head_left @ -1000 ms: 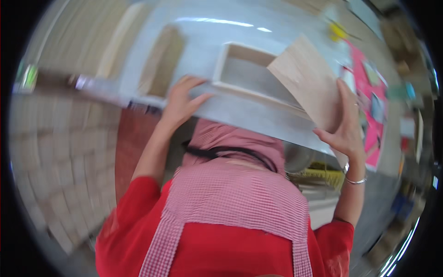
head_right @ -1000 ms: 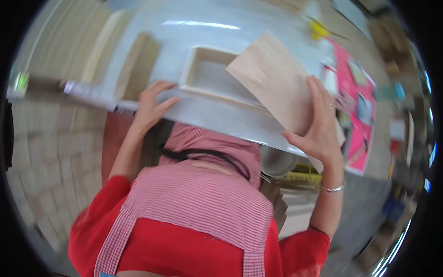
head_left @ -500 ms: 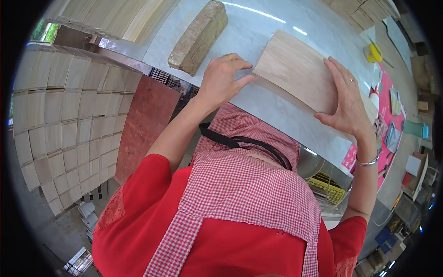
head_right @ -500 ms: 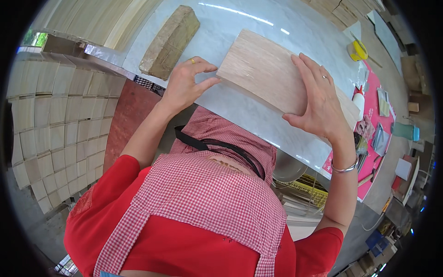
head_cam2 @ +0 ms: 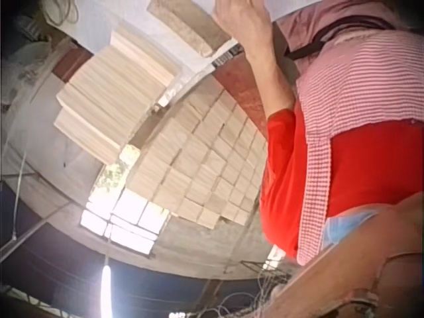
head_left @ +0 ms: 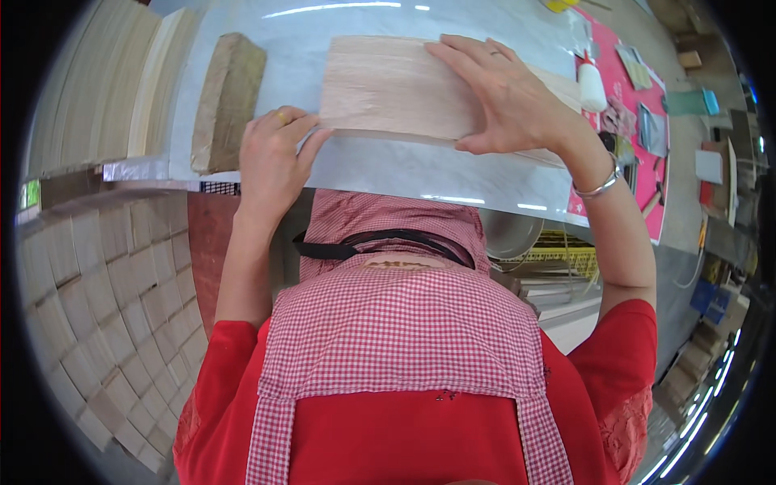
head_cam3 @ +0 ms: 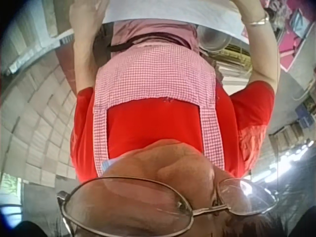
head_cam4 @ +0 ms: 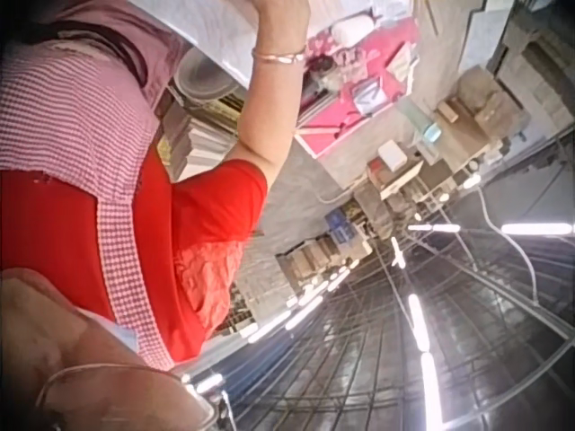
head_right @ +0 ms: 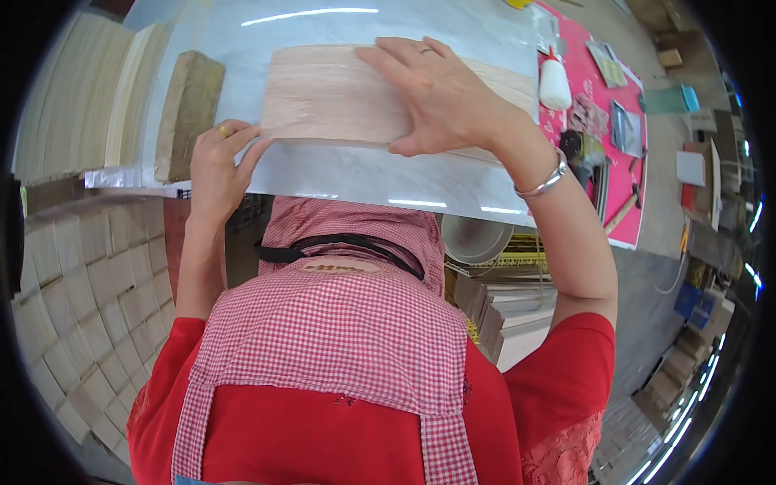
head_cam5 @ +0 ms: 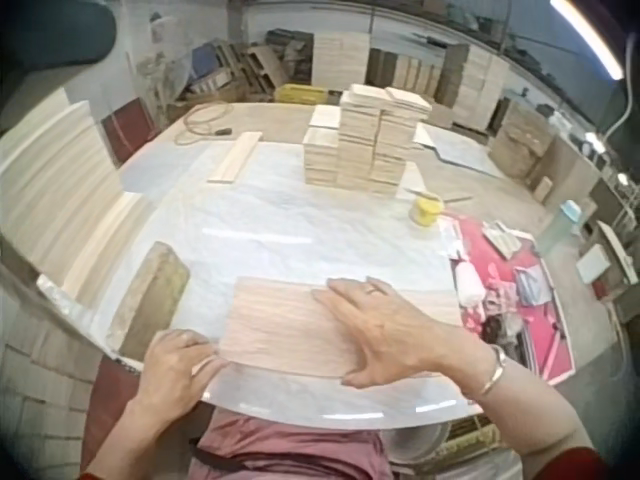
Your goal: Assembling wooden boxes by applying glue to frames and securing boards with a pneumatic nail gun.
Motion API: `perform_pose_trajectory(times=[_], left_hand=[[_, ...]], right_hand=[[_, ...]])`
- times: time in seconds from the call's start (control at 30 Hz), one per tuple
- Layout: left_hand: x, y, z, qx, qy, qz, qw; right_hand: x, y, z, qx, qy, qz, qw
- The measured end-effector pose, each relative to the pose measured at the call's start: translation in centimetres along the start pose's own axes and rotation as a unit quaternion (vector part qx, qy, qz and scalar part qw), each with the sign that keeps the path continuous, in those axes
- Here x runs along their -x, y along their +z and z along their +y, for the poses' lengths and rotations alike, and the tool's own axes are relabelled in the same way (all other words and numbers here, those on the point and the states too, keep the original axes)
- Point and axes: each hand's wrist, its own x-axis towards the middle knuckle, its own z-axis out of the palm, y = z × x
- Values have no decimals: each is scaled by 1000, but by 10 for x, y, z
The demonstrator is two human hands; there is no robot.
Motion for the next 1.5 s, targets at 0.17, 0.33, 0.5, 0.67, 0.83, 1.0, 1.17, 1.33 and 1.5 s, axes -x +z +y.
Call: perform_pose_trajectory(times=[0.17, 0.33, 0.5, 0.67, 0.83, 1.0, 1.17, 1.33, 1.5], left_hand=[[-3, -3, 3, 8, 3, -17, 1000], [-5, -4, 1, 18, -10, -31, 999], [-7, -6, 1, 31, -18, -44, 998], [-8, -5, 2, 56, -34, -41, 997], [-8, -6, 1, 60, -37, -50, 996], [-10, -7, 1, 59, -42, -62, 995], [-12, -9, 2, 42, -37, -64, 996], [-13, -9, 1, 56, -37, -78, 995], [-14, -9, -2, 89, -67, -90, 990]], right_hand=[[4, 6, -2, 19, 11, 1, 1000], [4, 12, 0, 26, 4, 9, 1000], [10, 17, 0, 41, 15, 29, 999], [63, -8, 12, -52, 127, 205, 969], [152, -20, -10, -61, 346, 235, 906], [173, 2, -26, -99, 398, 194, 891], [165, 5, -25, -74, 401, 169, 897], [162, 4, -22, -62, 359, 183, 913], [162, 2, -17, -66, 325, 186, 925]])
